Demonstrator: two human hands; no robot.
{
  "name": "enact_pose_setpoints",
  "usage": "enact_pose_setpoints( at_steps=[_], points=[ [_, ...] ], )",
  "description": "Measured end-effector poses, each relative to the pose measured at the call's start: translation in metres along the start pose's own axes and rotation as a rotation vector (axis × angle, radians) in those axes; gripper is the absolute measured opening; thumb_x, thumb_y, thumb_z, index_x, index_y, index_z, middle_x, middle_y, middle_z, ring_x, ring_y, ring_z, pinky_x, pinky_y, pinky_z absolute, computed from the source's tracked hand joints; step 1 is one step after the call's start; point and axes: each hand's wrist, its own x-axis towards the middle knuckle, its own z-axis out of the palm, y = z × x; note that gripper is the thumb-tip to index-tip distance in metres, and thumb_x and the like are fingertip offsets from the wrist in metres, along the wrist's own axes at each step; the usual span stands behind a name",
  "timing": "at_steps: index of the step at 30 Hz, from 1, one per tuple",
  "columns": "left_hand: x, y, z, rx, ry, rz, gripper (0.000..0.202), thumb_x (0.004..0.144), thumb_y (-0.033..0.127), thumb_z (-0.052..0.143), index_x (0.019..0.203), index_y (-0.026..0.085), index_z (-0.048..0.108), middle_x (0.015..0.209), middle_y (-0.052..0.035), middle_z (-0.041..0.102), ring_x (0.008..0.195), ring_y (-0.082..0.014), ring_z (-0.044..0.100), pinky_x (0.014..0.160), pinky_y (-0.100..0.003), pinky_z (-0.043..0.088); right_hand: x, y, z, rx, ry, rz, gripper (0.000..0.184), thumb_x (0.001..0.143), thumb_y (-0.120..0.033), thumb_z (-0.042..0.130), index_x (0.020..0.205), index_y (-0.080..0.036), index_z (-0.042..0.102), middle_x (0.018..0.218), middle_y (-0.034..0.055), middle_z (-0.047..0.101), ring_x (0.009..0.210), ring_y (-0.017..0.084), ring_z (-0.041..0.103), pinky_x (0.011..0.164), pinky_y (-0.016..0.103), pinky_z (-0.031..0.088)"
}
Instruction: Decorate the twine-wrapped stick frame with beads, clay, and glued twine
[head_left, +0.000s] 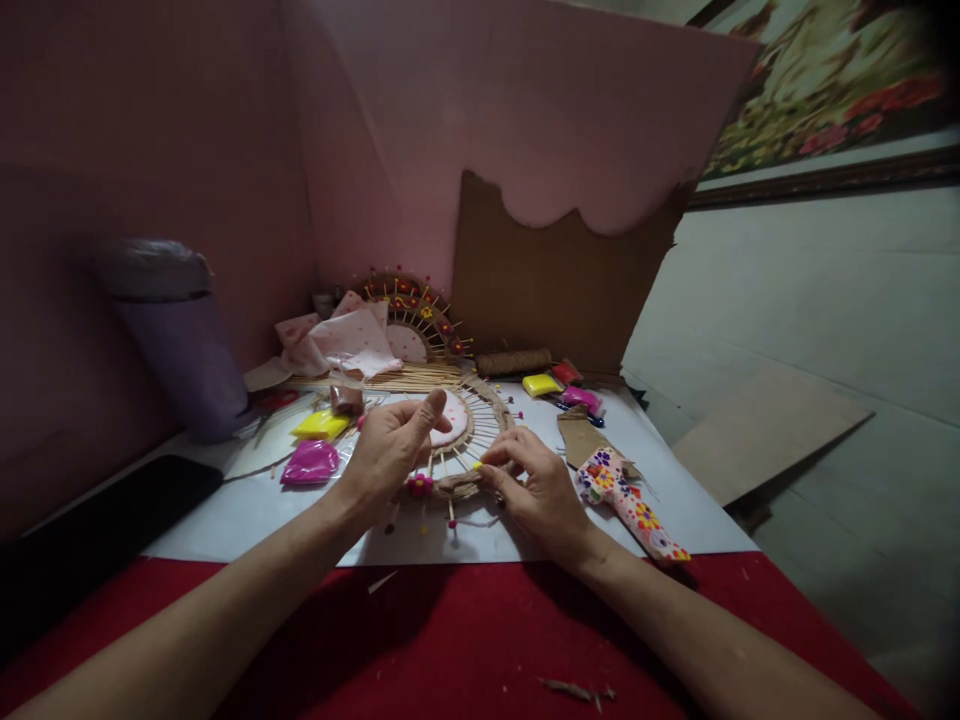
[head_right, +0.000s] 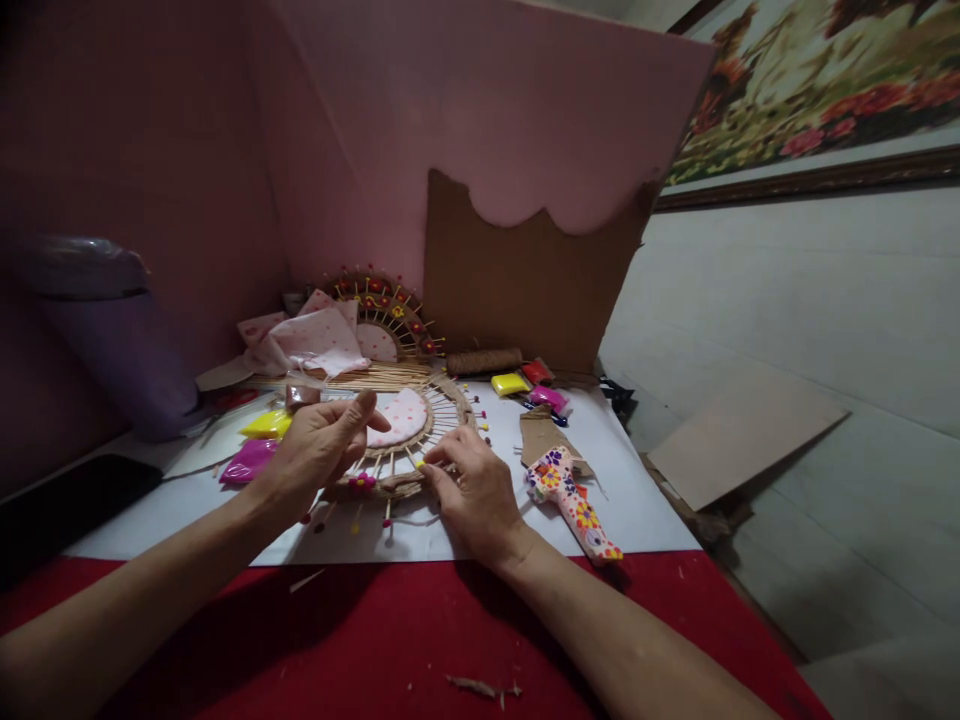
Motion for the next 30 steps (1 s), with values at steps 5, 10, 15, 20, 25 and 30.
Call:
enact_pose_setpoints(
  at_steps=[5,10,15,20,25,30],
  points=[
    [-0.0006,0.0008,0.0013,0.001,0.046,0.057,0.049,0.074,0.062,0.056,0.067,0.014,0.058,0.039,0.0099,0.028,0.035,-0.0035,0.017,0.036,-0.02,0.01,0.0,0.0032,0.0033,0.004,-0.062,-0.032,0.011,0.079,-0.01,0.061,0.075,-0.02,0.062,0.083,0.0027,0.057,0.084,0.018,0.055,0.077,0.033,0.044],
    [-0.001,0.002,0.0014,0.033,0.069,0.119,0.05,0.077,0.061,0.053,0.066,0.013,0.059,0.04,0.0093,0.027,0.036,-0.004,0.018,0.036,-0.021,0.01,0.0003,0.0009,0.0033,-0.004,-0.053,-0.097,0.015,0.078,-0.005,0.06,0.079,-0.02,0.062,0.085,0.0041,0.057,0.086,0.019,0.054,0.078,0.034,0.044],
    [-0.0006,0.0012,-0.0001,0.04,0.082,0.142,0.047,0.079,0.058,0.052,0.067,0.013,0.06,0.04,0.009,0.028,0.036,-0.0045,0.019,0.036,-0.022,0.012,-0.0015,0.002,0.0022,-0.102,-0.069,-0.163,0.016,0.08,-0.005,0.056,0.084,-0.02,0.062,0.09,0.0056,0.058,0.088,0.021,0.053,0.078,0.036,0.043],
    [-0.0008,0.003,0.0009,0.044,0.094,0.154,0.046,0.079,0.058,0.053,0.065,0.014,0.06,0.039,0.0089,0.029,0.036,-0.0052,0.019,0.037,-0.023,0.013,-0.0009,0.0015,0.0025,-0.189,-0.102,-0.222,0.012,0.083,-0.009,0.054,0.082,-0.018,0.061,0.087,0.0061,0.059,0.086,0.021,0.052,0.076,0.036,0.042],
    [-0.0017,0.0031,0.0011,0.04,0.098,0.17,0.045,0.079,0.056,0.054,0.063,0.015,0.059,0.039,0.0092,0.028,0.037,-0.0053,0.019,0.038,-0.023,0.015,0.0002,0.0008,0.0019,-0.263,-0.115,-0.249,0.01,0.084,-0.011,0.054,0.084,-0.018,0.061,0.089,0.0064,0.06,0.086,0.022,0.052,0.076,0.036,0.04],
    [-0.0003,0.0015,0.0008,0.042,0.097,0.175,0.043,0.079,0.055,0.054,0.063,0.015,0.059,0.041,0.0087,0.028,0.038,-0.0055,0.021,0.039,-0.022,0.016,-0.0003,0.0006,0.0027,-0.315,-0.146,-0.277,0.011,0.084,-0.01,0.052,0.082,-0.018,0.06,0.087,0.0064,0.06,0.085,0.021,0.051,0.075,0.035,0.039]
  ],
)
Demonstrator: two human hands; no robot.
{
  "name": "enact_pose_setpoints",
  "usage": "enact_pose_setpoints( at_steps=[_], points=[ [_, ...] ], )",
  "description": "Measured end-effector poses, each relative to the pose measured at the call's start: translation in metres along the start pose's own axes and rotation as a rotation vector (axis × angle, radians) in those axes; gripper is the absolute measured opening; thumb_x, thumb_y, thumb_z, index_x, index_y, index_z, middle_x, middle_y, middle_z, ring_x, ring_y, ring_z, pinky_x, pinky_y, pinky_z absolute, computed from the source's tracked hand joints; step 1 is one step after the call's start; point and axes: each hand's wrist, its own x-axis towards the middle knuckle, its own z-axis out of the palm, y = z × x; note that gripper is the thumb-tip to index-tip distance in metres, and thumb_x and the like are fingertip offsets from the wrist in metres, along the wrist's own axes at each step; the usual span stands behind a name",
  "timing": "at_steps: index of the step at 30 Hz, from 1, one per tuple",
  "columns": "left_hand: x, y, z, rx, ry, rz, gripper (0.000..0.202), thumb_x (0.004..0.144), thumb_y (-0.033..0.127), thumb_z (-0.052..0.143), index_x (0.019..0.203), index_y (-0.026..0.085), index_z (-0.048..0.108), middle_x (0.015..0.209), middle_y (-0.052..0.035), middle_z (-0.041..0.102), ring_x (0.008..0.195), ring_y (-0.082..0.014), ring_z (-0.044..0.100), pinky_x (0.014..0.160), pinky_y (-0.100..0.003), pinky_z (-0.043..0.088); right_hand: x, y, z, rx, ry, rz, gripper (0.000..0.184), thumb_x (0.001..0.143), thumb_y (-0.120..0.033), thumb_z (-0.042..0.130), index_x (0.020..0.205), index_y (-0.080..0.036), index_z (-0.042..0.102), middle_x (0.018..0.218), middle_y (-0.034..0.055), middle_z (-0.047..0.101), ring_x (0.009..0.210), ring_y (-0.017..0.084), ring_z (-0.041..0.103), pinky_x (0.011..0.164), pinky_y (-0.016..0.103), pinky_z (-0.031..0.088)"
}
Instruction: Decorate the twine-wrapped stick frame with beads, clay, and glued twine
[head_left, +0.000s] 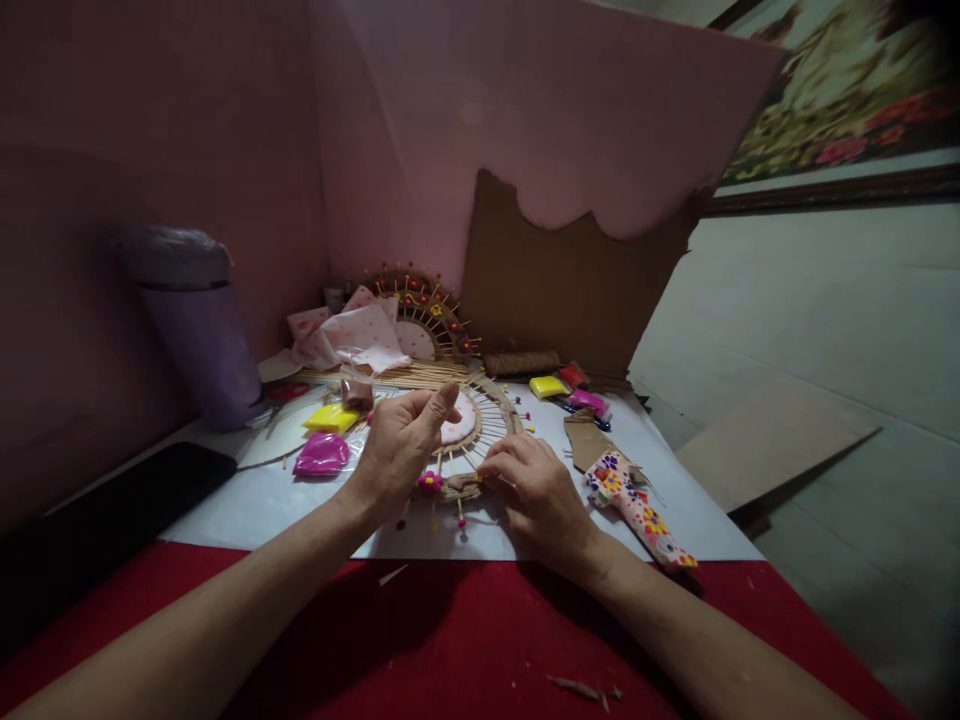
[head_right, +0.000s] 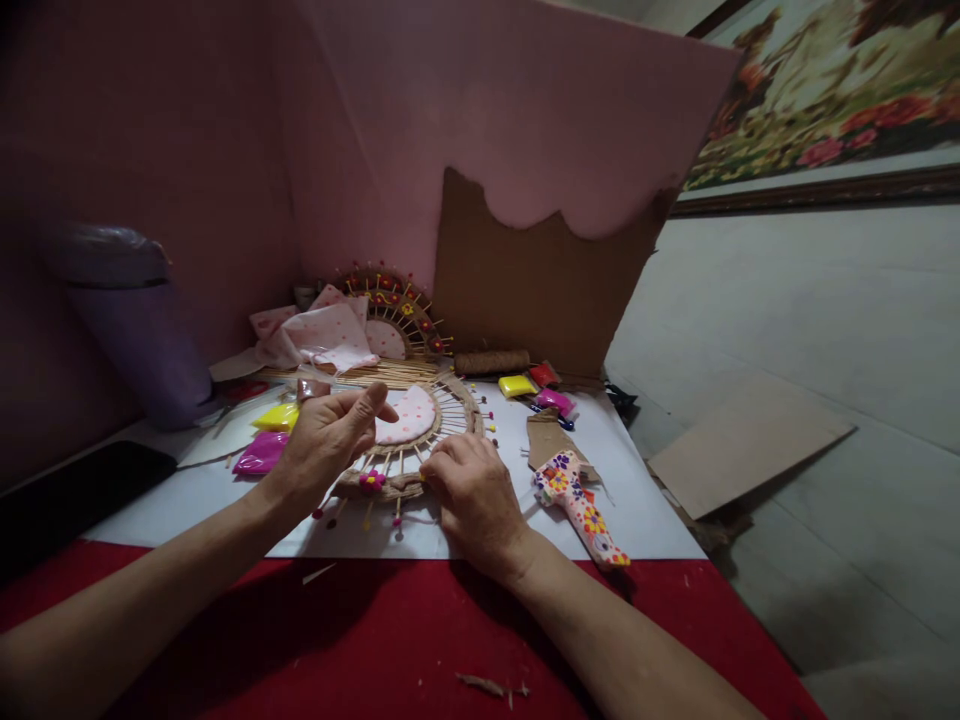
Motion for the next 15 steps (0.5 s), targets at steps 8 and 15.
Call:
enact_pose_setpoints(
  at_steps=[8,15],
  points=[
    [0.0012,-0.0017,-0.0013,0.026,0.009,0.036,0.043,0.08,0.054,0.053,0.065,0.015,0.06,0.042,0.0078,0.03,0.04,-0.0065,0.022,0.039,-0.023,0.016,-0.0013,0.0003,0.0017,0.017,-0.023,-0.006,0.013,0.083,-0.008,0.051,0.083,-0.016,0.062,0.085,0.0069,0.061,0.083,0.021,0.051,0.074,0.034,0.038],
    [0.0,-0.0011,-0.0008,0.043,0.01,0.057,0.041,0.081,0.052,0.053,0.064,0.015,0.061,0.043,0.0072,0.03,0.041,-0.0069,0.022,0.04,-0.023,0.016,-0.0007,0.0002,-0.0003,0.025,-0.038,-0.005,0.017,0.081,-0.006,0.05,0.083,-0.016,0.064,0.084,0.0074,0.062,0.082,0.021,0.052,0.073,0.034,0.037]
  ],
)
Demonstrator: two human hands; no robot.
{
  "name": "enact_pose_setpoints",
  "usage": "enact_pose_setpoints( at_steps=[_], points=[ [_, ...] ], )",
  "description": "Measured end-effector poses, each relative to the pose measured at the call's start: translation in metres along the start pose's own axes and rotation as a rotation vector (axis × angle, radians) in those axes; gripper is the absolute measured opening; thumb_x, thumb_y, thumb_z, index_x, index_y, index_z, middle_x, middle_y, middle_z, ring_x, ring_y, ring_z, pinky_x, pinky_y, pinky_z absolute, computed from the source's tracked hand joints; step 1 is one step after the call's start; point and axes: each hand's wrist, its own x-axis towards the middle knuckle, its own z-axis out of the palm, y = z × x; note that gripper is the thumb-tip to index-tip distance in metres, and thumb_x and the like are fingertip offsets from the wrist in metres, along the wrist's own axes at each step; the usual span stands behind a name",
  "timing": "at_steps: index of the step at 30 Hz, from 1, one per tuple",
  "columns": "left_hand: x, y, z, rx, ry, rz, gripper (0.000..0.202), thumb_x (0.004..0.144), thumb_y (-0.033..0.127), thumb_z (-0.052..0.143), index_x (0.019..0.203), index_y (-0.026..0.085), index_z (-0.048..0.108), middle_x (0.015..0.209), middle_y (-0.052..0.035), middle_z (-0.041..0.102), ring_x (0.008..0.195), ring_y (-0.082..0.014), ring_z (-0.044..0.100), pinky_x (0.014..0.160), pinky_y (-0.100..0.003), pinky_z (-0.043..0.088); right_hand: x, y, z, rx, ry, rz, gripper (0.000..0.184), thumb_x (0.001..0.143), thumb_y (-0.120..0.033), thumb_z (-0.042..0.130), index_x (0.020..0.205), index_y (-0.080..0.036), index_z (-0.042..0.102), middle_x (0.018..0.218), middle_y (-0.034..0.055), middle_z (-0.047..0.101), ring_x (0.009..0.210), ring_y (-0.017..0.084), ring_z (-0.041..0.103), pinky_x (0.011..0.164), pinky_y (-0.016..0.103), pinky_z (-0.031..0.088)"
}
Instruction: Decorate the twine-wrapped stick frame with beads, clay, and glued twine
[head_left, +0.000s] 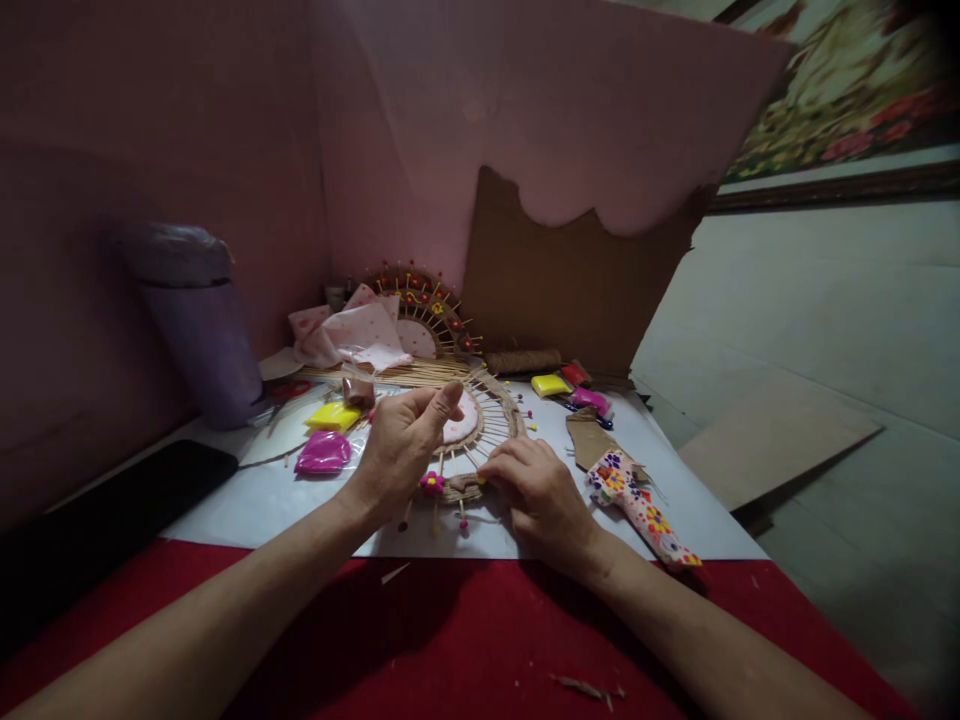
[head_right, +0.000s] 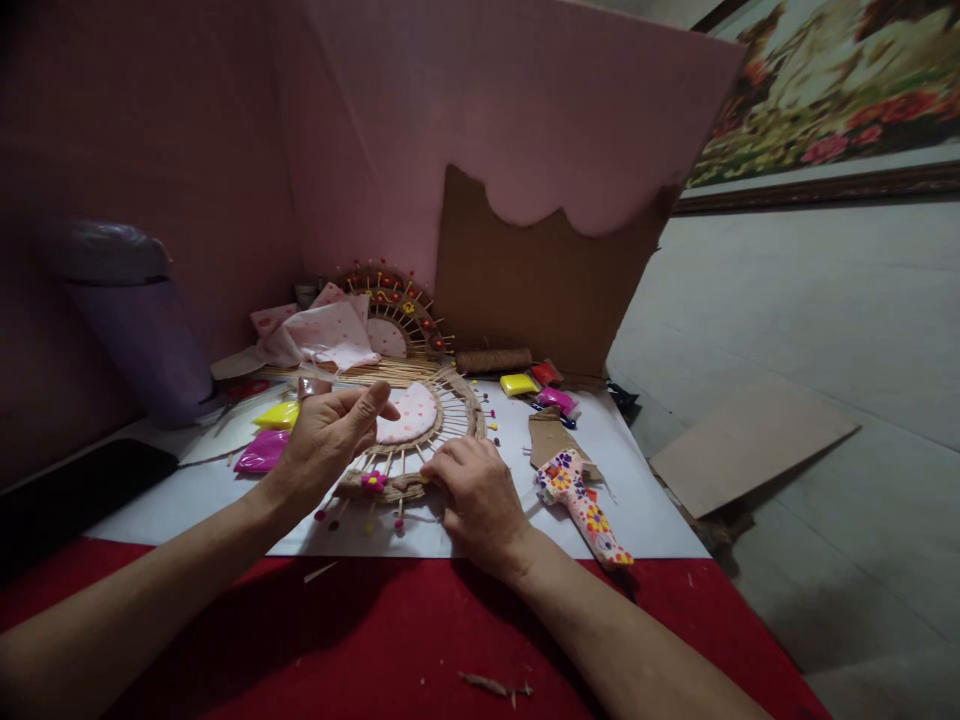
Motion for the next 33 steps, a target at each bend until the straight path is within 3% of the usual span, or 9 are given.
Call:
enact_pose_setpoints(
  at_steps=[9,13,20,33],
  points=[
    [0.0004,-0.004,-0.0006,0.015,0.008,0.034,0.04,0.081,0.051,0.053,0.065,0.016,0.063,0.044,0.0056,0.038,0.043,-0.0078,0.028,0.041,-0.023,0.022,-0.0023,0.002,0.003,0.007,0.031,-0.017,0.021,0.072,-0.003,0.054,0.08,-0.018,0.067,0.081,0.0056,0.062,0.079,0.02,0.052,0.072,0.034,0.038],
    [0.0004,-0.003,0.0002,0.026,0.005,0.033,0.039,0.081,0.05,0.053,0.064,0.016,0.062,0.042,0.0055,0.039,0.043,-0.0083,0.032,0.042,-0.023,0.024,-0.0027,0.0013,0.0034,0.01,0.053,-0.027,0.017,0.073,-0.007,0.058,0.077,-0.019,0.069,0.079,0.0049,0.063,0.078,0.019,0.052,0.07,0.033,0.038],
    [-0.0007,0.0003,-0.0004,0.058,0.001,0.037,0.039,0.083,0.048,0.052,0.065,0.015,0.063,0.041,0.0062,0.035,0.041,-0.0079,0.029,0.04,-0.023,0.021,-0.0023,0.0022,0.0012,0.014,0.057,0.009,0.032,0.072,0.0,0.05,0.089,-0.019,0.07,0.081,0.0059,0.062,0.08,0.02,0.053,0.072,0.034,0.039],
    [0.0001,-0.0013,-0.0002,0.066,0.001,0.034,0.039,0.082,0.048,0.052,0.063,0.016,0.062,0.041,0.006,0.037,0.041,-0.0083,0.029,0.041,-0.024,0.022,-0.0026,0.0003,-0.0019,-0.023,0.102,-0.028,0.029,0.074,-0.006,0.054,0.085,-0.024,0.073,0.079,0.0049,0.06,0.08,0.02,0.051,0.071,0.035,0.039]
  ],
)
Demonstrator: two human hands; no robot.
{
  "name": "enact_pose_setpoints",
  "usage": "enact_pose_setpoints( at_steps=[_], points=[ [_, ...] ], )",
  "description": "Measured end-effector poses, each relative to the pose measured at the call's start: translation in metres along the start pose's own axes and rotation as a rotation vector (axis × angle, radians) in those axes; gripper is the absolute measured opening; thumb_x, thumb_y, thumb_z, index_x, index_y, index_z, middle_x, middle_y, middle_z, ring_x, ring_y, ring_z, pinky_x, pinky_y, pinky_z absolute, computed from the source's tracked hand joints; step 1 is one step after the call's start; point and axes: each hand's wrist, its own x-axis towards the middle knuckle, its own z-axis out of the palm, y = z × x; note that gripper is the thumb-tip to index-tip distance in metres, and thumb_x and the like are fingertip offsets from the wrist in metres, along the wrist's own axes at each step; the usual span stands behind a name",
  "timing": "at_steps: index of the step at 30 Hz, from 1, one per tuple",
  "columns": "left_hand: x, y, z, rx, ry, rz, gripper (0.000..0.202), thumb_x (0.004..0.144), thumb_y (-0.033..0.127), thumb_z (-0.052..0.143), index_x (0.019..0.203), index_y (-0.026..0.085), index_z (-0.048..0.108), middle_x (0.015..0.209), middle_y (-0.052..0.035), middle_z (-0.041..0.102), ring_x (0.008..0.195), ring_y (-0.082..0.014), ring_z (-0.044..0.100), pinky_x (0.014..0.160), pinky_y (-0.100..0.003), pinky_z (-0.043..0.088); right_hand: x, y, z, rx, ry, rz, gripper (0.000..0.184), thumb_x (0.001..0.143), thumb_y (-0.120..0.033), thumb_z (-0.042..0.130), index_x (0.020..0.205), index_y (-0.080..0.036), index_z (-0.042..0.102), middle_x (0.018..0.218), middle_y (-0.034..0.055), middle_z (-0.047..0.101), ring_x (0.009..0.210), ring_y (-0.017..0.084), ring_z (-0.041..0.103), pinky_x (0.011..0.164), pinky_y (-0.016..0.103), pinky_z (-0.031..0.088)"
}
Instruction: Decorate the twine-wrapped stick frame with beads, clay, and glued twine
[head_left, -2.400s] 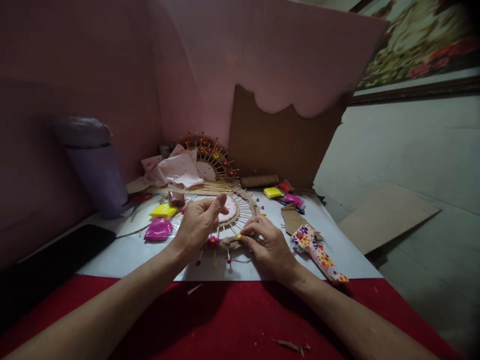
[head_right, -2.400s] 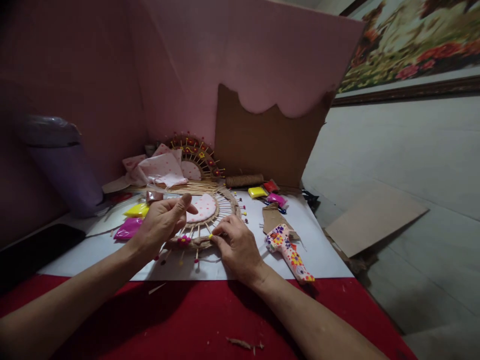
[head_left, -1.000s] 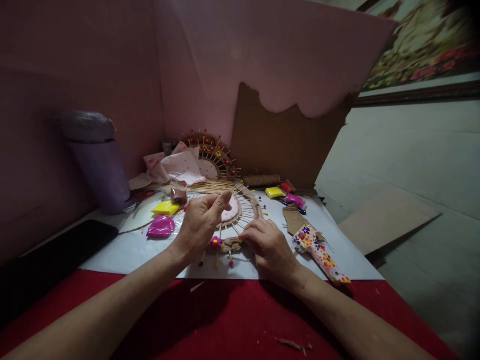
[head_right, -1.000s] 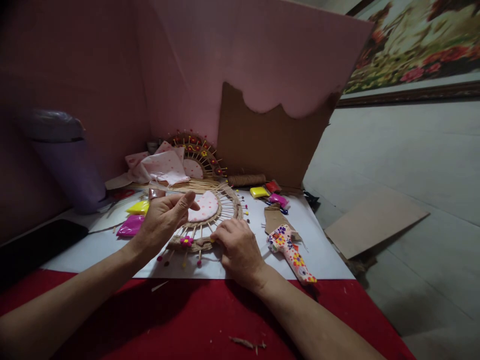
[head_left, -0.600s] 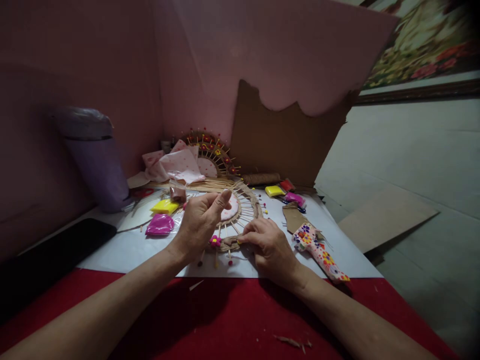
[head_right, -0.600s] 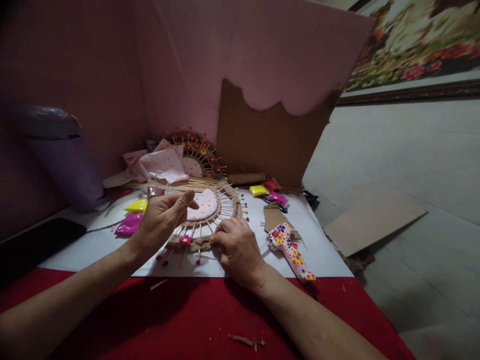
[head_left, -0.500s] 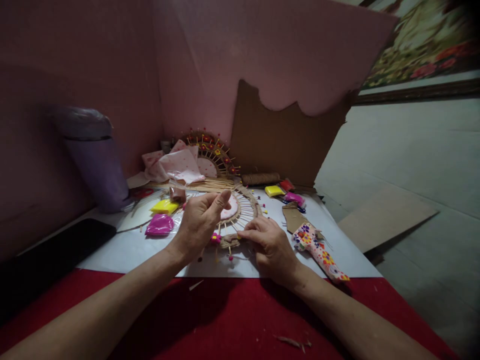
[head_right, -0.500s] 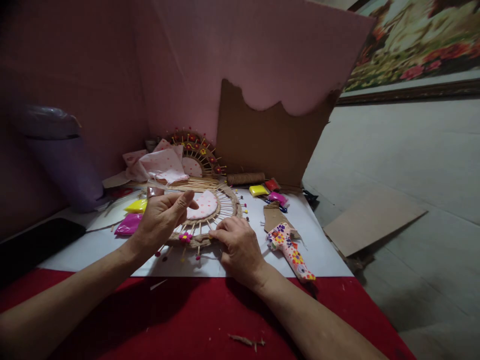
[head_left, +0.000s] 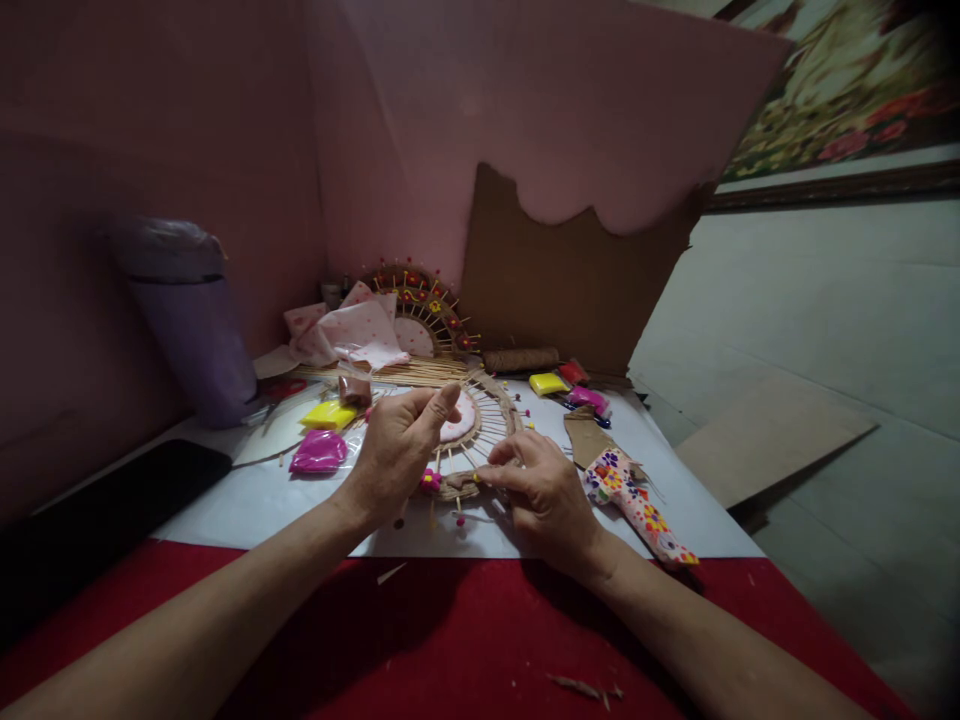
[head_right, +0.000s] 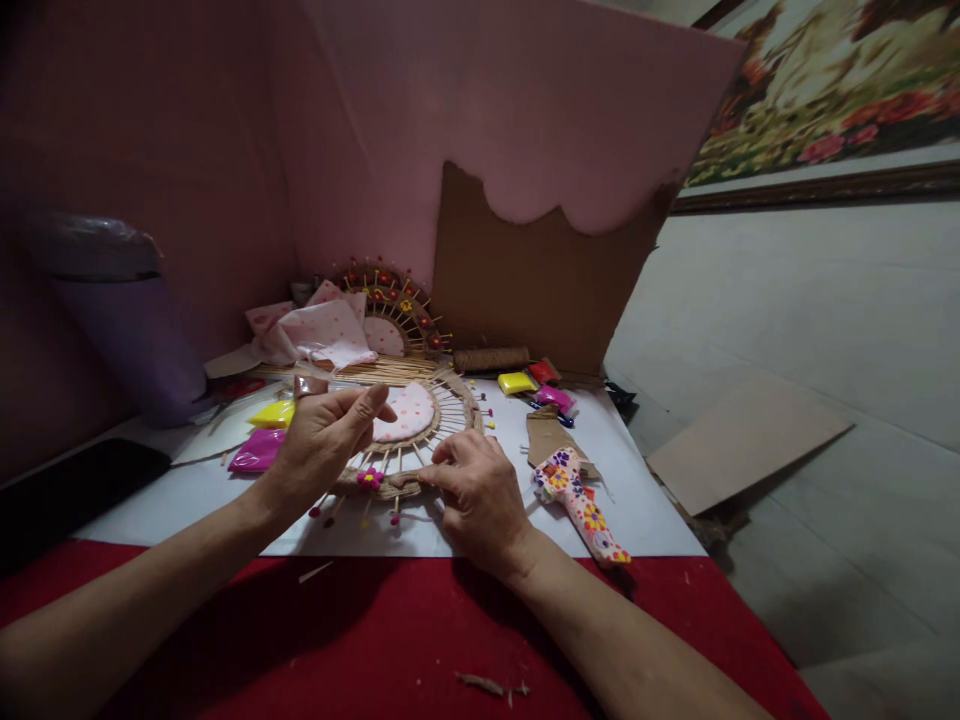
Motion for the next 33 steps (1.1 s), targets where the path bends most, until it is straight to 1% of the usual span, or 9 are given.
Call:
enact_pose_setpoints(
  at_steps=[3,6,10,16,20,25,27,30,33],
  points=[
    [-0.0007,0.0007,0.0008,-0.007,0.0,-0.008,0.038,0.083,0.047,0.052,0.063,0.016,0.062,0.041,0.0055,0.039,0.042,-0.0088,0.032,0.042,-0.023,0.024,0.0003,0.0007,0.0013,-0.029,-0.023,-0.006,0.024,0.076,-0.009,0.057,0.08,-0.025,0.073,0.081,0.005,0.06,0.081,0.02,0.051,0.071,0.035,0.04],
    [-0.0008,0.0003,0.0013,0.001,0.002,-0.002,0.038,0.083,0.047,0.052,0.063,0.016,0.063,0.041,0.0051,0.041,0.043,-0.0089,0.035,0.043,-0.023,0.025,-0.0006,0.0017,0.0032,-0.038,-0.043,-0.006,0.021,0.076,-0.011,0.058,0.08,-0.025,0.073,0.083,0.005,0.06,0.082,0.02,0.051,0.072,0.036,0.04],
    [-0.0005,-0.0007,0.0012,-0.004,0.001,0.003,0.038,0.082,0.047,0.053,0.063,0.016,0.063,0.042,0.0053,0.04,0.043,-0.0086,0.033,0.043,-0.023,0.025,-0.0019,0.0015,0.0032,-0.03,-0.053,-0.007,0.019,0.075,-0.01,0.06,0.077,-0.024,0.073,0.083,0.0053,0.061,0.082,0.021,0.051,0.071,0.036,0.04],
    [-0.0001,-0.0016,0.0001,0.019,0.0,0.02,0.039,0.082,0.049,0.052,0.063,0.016,0.062,0.043,0.0053,0.039,0.042,-0.0088,0.031,0.042,-0.023,0.024,-0.0006,0.0022,0.002,0.066,0.009,0.062,0.029,0.073,0.0,0.054,0.082,-0.022,0.071,0.079,0.004,0.063,0.081,0.02,0.053,0.072,0.035,0.041],
    [-0.0003,-0.0022,0.0,0.033,-0.008,0.033,0.039,0.084,0.048,0.05,0.064,0.016,0.062,0.042,0.0056,0.038,0.042,-0.0088,0.03,0.042,-0.023,0.023,-0.0004,0.0038,0.0028,0.101,0.025,0.083,0.026,0.073,0.0,0.056,0.081,-0.021,0.068,0.079,0.0042,0.064,0.081,0.02,0.054,0.073,0.034,0.042],
    [-0.0001,-0.0026,0.0002,0.05,-0.001,0.043,0.038,0.084,0.046,0.051,0.063,0.016,0.063,0.044,0.0039,0.044,0.043,-0.0087,0.035,0.043,-0.022,0.026,-0.0006,0.003,0.0029,0.098,0.02,0.135,0.02,0.075,0.0,0.054,0.079,-0.019,0.062,0.077,0.0044,0.064,0.079,0.021,0.054,0.072,0.034,0.041],
    [0.0001,-0.0024,0.0,0.051,-0.002,0.044,0.038,0.084,0.046,0.051,0.063,0.016,0.063,0.044,0.0037,0.045,0.043,-0.0086,0.036,0.042,-0.022,0.026,0.0,0.0023,0.0026,0.098,0.027,0.155,0.018,0.076,-0.001,0.054,0.08,-0.018,0.061,0.078,0.0051,0.064,0.079,0.021,0.054,0.072,0.034,0.042],
    [-0.0002,-0.0019,-0.0004,0.062,-0.008,0.042,0.037,0.084,0.045,0.051,0.063,0.016,0.062,0.045,0.0041,0.044,0.044,-0.0083,0.034,0.042,-0.022,0.026,0.0009,0.0013,0.0013,0.11,0.039,0.144,0.022,0.074,0.0,0.053,0.081,-0.019,0.063,0.082,0.006,0.063,0.083,0.022,0.053,0.074,0.035,0.042],
    [-0.0009,-0.0015,0.0,0.073,-0.022,0.044,0.037,0.085,0.045,0.05,0.065,0.015,0.062,0.047,0.0044,0.044,0.044,-0.008,0.034,0.043,-0.021,0.027,0.0008,0.0012,0.0003,0.111,0.048,0.104,0.029,0.072,0.001,0.052,0.081,-0.022,0.068,0.087,0.0057,0.061,0.089,0.022,0.052,0.078,0.038,0.043]
  ],
)
